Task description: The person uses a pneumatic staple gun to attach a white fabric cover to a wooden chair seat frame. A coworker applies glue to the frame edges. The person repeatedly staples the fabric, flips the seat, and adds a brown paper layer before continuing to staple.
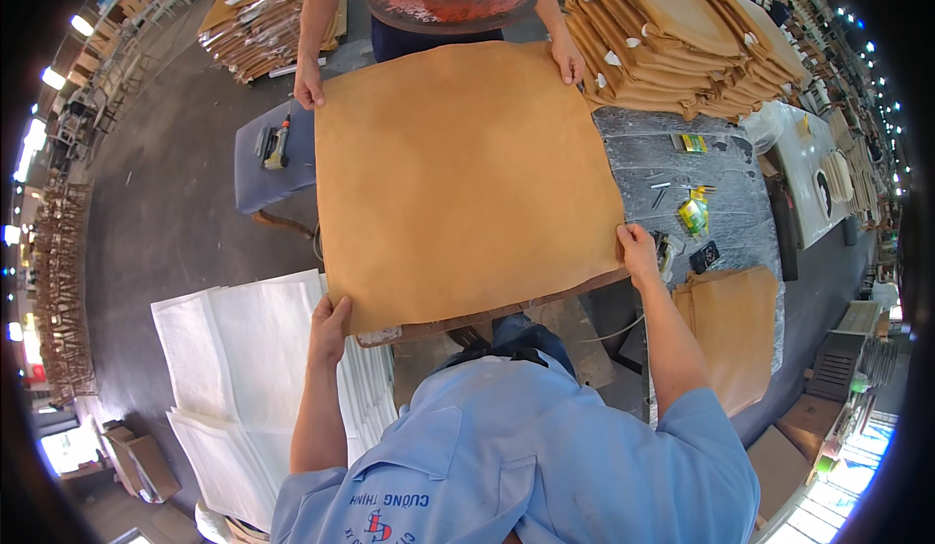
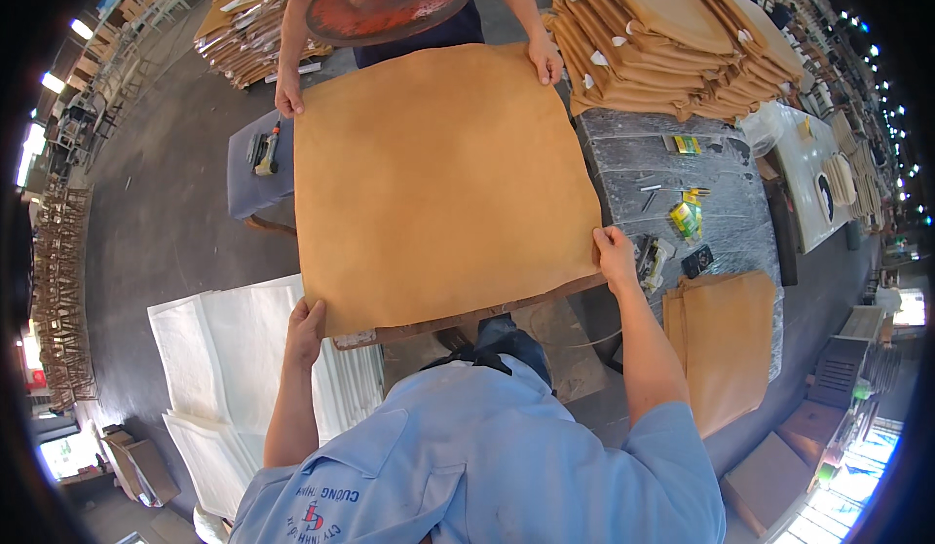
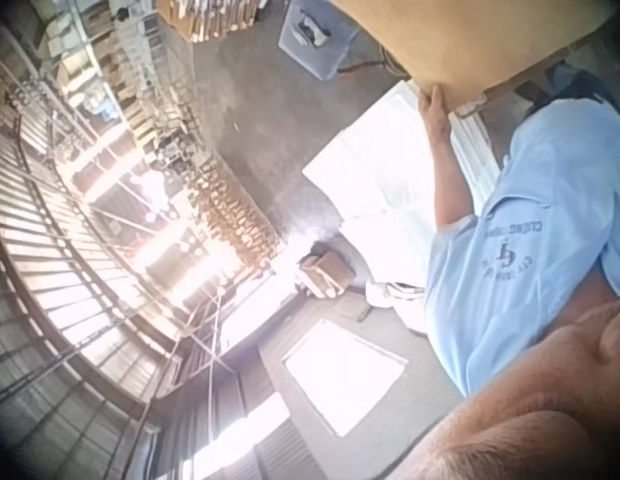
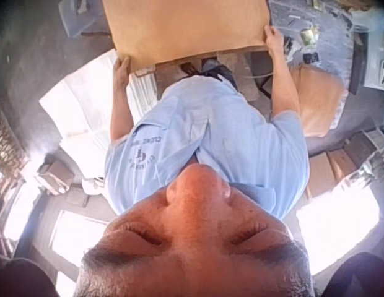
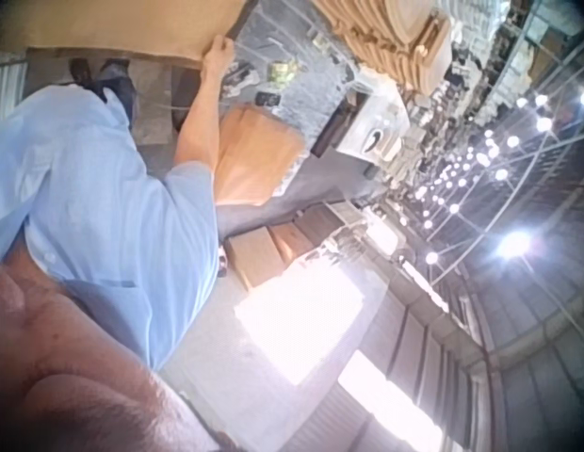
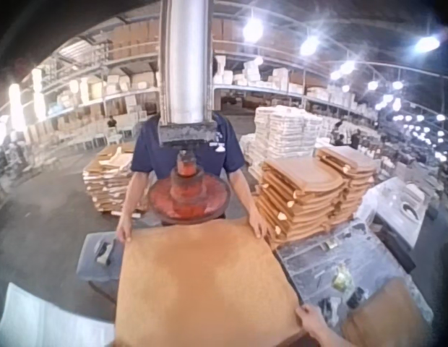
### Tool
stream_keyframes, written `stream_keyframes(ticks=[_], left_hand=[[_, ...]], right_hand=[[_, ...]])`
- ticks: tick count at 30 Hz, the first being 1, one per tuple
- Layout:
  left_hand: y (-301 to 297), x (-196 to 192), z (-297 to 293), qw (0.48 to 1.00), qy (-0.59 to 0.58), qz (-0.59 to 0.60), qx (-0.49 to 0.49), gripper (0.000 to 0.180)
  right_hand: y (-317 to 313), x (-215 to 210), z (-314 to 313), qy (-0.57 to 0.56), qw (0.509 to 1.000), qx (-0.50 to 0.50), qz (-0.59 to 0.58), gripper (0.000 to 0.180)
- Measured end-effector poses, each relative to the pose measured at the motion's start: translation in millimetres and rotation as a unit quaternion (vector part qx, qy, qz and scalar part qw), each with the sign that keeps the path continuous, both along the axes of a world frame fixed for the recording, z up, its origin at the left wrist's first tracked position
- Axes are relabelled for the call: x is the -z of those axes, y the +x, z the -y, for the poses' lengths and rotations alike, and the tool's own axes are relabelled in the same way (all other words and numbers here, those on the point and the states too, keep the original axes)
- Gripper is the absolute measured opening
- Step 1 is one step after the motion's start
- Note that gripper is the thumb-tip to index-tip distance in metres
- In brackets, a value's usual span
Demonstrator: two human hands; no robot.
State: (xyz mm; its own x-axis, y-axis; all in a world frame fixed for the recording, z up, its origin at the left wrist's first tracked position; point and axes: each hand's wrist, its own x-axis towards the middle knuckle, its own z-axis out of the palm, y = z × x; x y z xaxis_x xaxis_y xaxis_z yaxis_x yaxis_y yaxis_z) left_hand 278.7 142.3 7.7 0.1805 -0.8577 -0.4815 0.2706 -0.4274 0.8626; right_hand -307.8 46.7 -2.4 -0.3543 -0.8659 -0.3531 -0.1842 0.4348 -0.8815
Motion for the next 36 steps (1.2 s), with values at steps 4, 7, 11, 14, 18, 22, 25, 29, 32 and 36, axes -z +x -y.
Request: stream_keyframes(ticks=[4, 7, 11, 14, 18, 22, 25, 29, 32, 36], left_hand=[[1, 3, 2, 1.000, -0.012, 0.000, -0.007, 0.023], [-2, 5, 5, 1.000, -0.011, 0.009, -0.005, 0.022], [3, 5, 5, 1.000, -0.004, 0.010, 0.006, 0.023], [4, 7, 2, 1.000, -0.017, 0.008, -0.006, 0.022], [-15, 5, 15, 1.000, -0.014, 0.003, -0.013, 0.021], [-3, 4, -5, 0.999, 0.027, 0.024, -0.031, 0.025], [-7, 8, 6, 0.999, 0.018, 0.023, -0.021, 0.027], [-13, 11, 3, 0.998, 0.027, 0.037, -0.038, 0.027], [-8, 14, -14, 0.986, 0.019, 0.143, -0.086, 0.024], [-37, 30, -40, 0.904, -0.035, 0.126, -0.407, 0.020]], right_hand=[[4, 0, 2, -0.002, 1.000, 0.006, 0.002, 0.021], [2, 3, 4, -0.004, 1.000, 0.007, -0.001, 0.021], [0, 6, 7, -0.013, 1.000, 0.000, 0.001, 0.022], [-2, -3, 9, -0.001, 1.000, -0.011, -0.006, 0.019], [2, -28, 15, -0.228, 0.889, -0.008, -0.398, 0.018], [112, -76, 14, -0.156, 0.928, -0.262, -0.214, 0.022], [193, -80, 7, -0.205, 0.847, -0.460, -0.167, 0.023], [258, -70, 1, -0.175, 0.743, -0.613, -0.203, 0.030], [273, -66, -5, -0.164, 0.700, -0.653, -0.239, 0.032], [272, -59, -8, -0.192, 0.681, -0.654, -0.268, 0.027]])
